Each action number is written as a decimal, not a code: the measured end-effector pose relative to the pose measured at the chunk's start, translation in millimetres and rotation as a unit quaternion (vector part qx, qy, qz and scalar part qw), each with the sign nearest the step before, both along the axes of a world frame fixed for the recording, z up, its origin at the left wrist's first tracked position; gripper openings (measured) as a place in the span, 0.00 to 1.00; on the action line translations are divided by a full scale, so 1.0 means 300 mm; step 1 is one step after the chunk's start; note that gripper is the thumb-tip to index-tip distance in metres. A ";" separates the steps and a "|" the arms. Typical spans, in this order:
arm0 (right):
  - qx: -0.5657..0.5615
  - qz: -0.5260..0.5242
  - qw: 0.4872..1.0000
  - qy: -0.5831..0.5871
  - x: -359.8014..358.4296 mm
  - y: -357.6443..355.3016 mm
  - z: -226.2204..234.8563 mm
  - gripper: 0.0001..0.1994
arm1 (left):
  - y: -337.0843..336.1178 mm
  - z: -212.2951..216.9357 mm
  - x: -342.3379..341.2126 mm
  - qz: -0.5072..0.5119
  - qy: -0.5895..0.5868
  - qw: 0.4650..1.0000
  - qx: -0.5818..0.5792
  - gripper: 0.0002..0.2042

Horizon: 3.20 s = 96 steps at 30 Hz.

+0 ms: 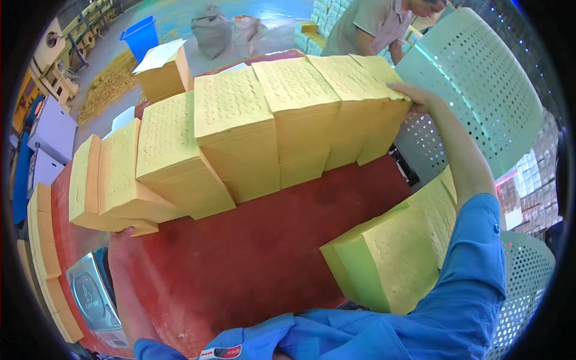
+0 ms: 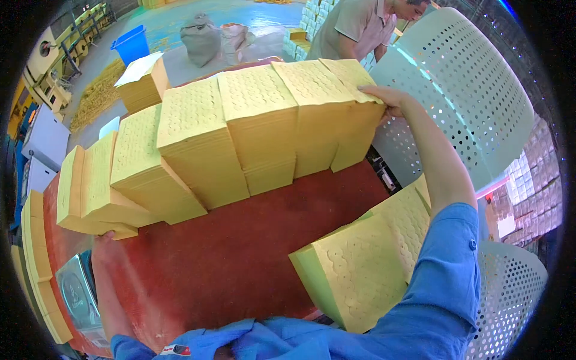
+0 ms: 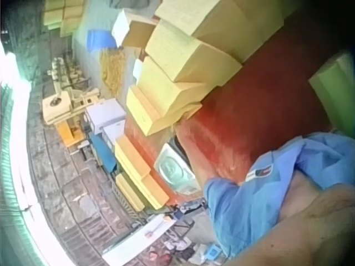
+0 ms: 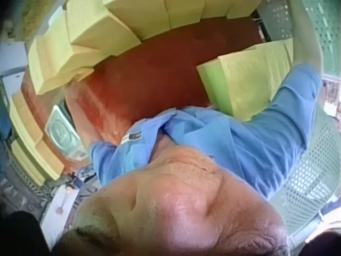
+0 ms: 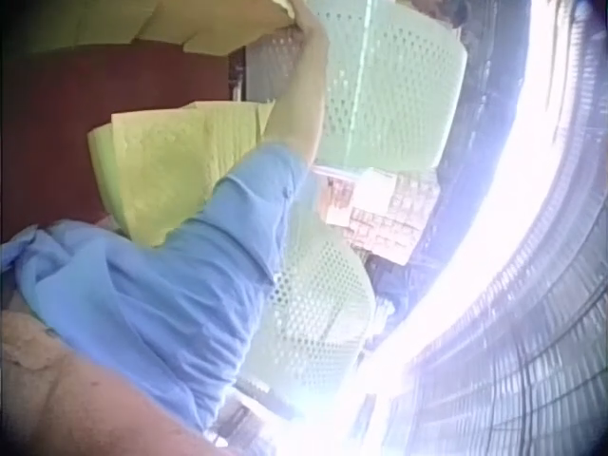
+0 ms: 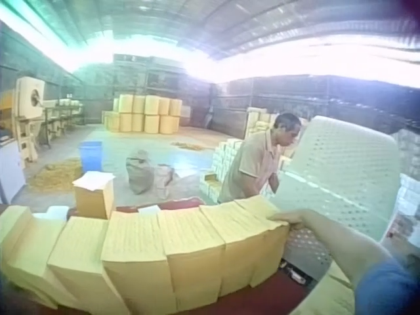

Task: The recorder is weighing stacks of yellow paper on a digital scale and organizing them into larger piles.

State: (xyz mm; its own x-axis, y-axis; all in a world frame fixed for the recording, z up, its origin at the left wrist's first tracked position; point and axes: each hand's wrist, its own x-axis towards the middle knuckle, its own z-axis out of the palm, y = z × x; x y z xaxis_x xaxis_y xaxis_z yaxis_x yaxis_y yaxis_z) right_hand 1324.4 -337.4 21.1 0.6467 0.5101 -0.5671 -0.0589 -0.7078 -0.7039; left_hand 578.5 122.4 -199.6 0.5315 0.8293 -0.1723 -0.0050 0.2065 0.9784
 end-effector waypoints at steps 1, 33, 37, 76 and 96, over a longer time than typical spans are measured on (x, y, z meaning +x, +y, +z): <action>-0.001 0.031 0.999 0.024 0.036 0.027 -0.012 0.38 | 0.023 -0.003 0.007 0.002 0.007 1.000 0.016 0.29; 0.101 0.010 0.994 0.031 0.152 0.007 -0.047 0.35 | 0.077 0.073 0.106 -0.040 0.035 0.986 0.160 0.49; 0.078 0.034 0.996 0.037 -0.001 0.035 0.083 0.28 | -0.121 0.230 0.043 0.049 -0.006 0.994 0.096 0.54; 0.375 0.605 0.700 0.057 -3.424 0.718 -0.526 0.14 | -0.329 0.549 -1.977 0.195 0.345 0.886 0.239 0.22; 0.192 0.165 0.931 0.262 -3.899 0.929 -0.609 0.16 | 1.284 0.307 -1.971 0.038 0.617 0.639 0.459 0.33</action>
State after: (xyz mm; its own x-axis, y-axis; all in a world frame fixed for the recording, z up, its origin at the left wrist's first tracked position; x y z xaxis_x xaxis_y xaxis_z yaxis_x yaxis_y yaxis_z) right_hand 154.8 -58.8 -161.7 0.1038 0.8624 -0.4955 -0.2900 -0.4503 -0.8445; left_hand -12.7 507.5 -107.5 0.4128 0.8974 0.1558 0.9105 -0.4114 -0.0425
